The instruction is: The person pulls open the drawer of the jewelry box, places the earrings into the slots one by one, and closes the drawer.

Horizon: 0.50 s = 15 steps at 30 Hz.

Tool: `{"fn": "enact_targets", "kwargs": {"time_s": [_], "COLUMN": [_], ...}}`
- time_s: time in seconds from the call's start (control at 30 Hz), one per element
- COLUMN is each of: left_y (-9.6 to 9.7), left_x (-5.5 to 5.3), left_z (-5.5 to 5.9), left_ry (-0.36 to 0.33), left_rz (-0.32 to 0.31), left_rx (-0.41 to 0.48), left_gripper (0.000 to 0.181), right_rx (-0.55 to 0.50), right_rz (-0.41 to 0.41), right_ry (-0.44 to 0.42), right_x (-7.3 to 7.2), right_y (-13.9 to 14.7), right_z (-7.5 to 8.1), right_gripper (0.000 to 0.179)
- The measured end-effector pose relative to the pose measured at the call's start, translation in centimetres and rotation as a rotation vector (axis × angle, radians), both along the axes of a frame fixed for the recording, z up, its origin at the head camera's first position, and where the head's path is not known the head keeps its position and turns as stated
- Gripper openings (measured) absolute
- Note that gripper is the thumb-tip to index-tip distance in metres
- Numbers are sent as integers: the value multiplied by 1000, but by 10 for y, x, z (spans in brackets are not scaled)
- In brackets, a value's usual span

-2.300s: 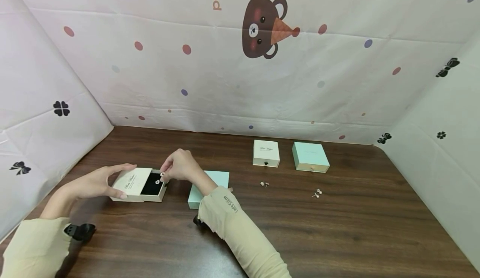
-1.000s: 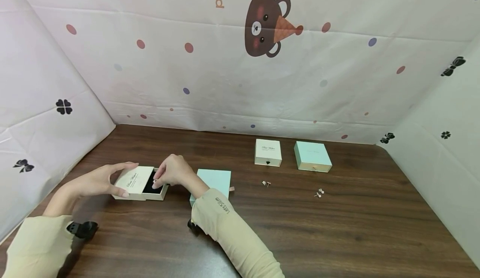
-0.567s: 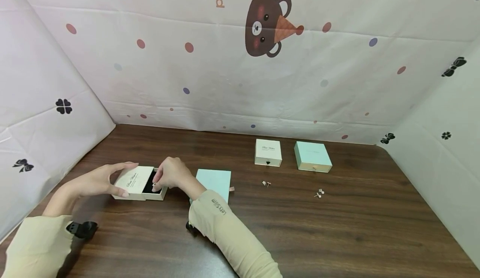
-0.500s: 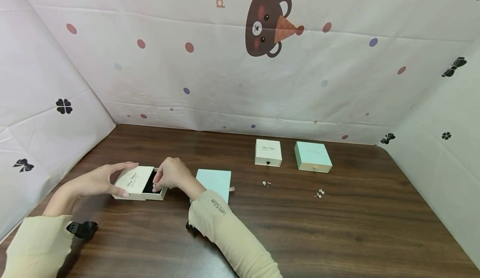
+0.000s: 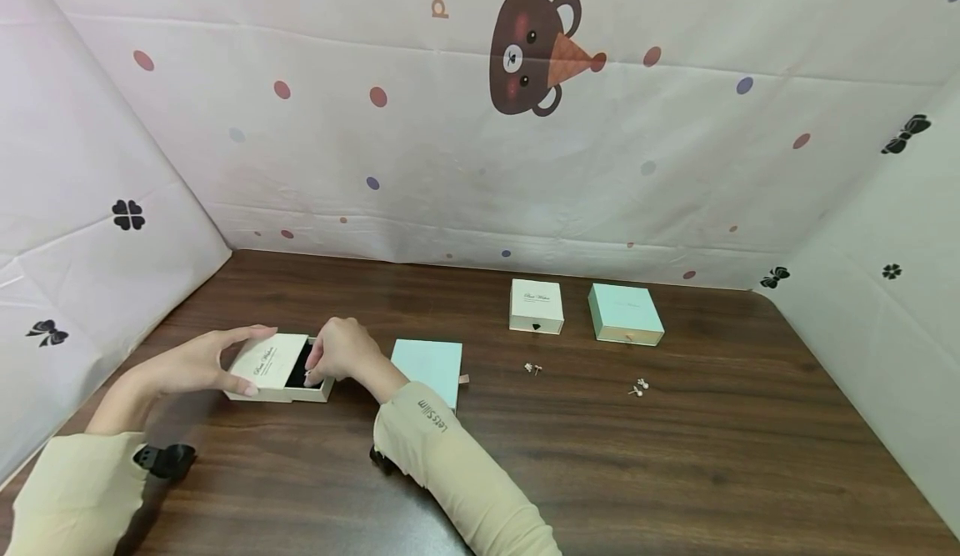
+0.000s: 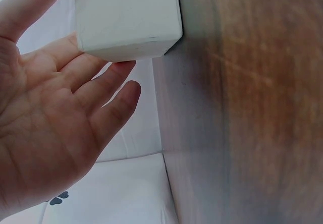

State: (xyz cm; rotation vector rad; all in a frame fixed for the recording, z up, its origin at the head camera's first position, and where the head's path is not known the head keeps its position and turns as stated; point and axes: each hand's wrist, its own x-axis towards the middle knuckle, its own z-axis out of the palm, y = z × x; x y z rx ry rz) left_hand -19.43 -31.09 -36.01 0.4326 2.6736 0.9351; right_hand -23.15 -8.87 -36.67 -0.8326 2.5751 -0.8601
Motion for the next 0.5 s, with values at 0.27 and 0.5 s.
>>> {"fn": "enact_targets", "kwargs": {"time_s": [0.27,0.5], "left_y": [-1,1], "left_x": [0,1], "left_z": [-1,-1], "left_ry": [11,15], "left_rz": [-16,-17], "left_rx": [1,6], "left_gripper": [91,89], "right_rx": [32,52], "right_rz": [43,65], "right_ry": [1,42], "right_x": [1,1], "right_y": [3,2], "right_z": [3,2], "right_gripper": [5,7]}}
